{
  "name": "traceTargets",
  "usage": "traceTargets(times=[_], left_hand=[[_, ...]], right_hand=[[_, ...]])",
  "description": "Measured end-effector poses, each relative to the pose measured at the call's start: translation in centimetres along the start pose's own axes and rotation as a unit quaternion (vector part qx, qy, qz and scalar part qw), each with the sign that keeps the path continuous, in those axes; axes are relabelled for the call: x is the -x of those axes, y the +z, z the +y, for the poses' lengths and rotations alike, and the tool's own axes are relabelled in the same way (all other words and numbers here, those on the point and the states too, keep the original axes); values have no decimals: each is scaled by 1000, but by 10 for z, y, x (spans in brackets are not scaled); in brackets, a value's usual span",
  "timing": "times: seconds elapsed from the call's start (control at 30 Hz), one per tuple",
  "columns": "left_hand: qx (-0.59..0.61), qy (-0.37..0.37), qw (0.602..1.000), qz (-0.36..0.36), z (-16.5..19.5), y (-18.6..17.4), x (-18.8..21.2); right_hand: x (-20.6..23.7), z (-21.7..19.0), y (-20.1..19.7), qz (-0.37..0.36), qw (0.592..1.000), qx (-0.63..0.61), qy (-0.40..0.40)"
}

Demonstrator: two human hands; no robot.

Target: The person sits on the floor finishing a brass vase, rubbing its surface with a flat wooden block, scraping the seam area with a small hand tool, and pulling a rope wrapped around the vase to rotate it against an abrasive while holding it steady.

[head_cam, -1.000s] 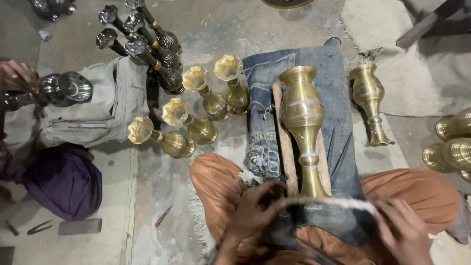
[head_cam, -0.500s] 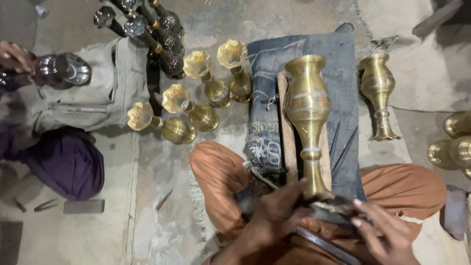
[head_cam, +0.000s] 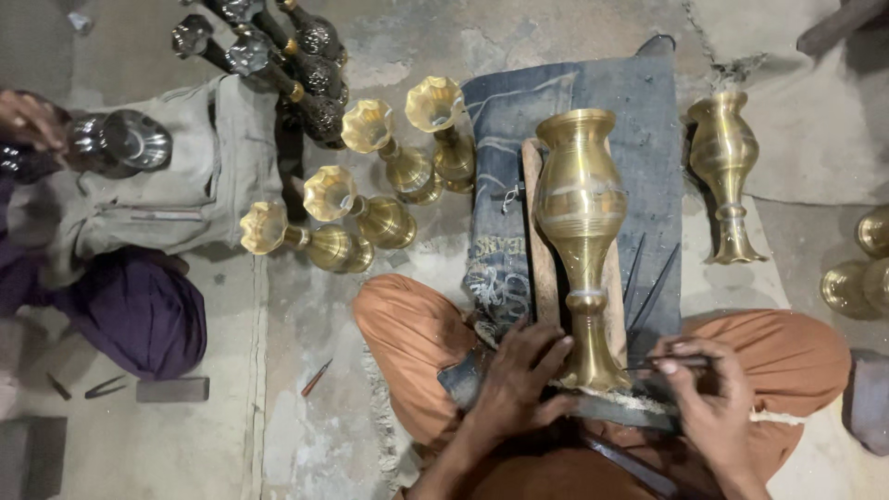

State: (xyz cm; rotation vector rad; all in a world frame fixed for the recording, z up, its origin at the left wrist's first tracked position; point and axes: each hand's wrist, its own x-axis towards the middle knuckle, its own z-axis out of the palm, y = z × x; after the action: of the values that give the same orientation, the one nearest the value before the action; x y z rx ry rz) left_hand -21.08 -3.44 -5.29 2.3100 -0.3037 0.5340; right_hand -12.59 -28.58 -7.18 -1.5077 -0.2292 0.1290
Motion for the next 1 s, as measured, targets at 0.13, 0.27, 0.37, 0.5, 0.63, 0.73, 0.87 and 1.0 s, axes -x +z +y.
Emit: traceTargets(times=[0.13, 0.27, 0.37, 0.5, 0.63, 0.73, 0.87, 1.0], left_hand=[[-3, 22, 1000, 20, -9, 27, 16], [23, 31, 999, 26, -14, 33, 24], [32, 26, 999, 23, -13, 30, 22], [40, 22, 999, 25, -10, 26, 18], [50, 17, 998, 31, -7, 25, 16], [54, 17, 998, 31, -4, 23, 18], [63, 15, 998, 24, -5, 21, 18], [59, 15, 998, 21, -5, 21, 19]], right_hand=[[2, 0, 11, 22, 997, 52, 46], [-4, -2, 16, 3, 995, 91, 42], [-7, 0, 21, -4, 995, 95, 14], [-8, 1, 26, 16, 996, 83, 30], [-12, -3, 29, 1, 996, 90, -8], [-15, -8, 28, -20, 990, 133, -42], [-20, -13, 28, -41, 985, 152, -64], [-21, -14, 29, -35, 990, 132, -27]])
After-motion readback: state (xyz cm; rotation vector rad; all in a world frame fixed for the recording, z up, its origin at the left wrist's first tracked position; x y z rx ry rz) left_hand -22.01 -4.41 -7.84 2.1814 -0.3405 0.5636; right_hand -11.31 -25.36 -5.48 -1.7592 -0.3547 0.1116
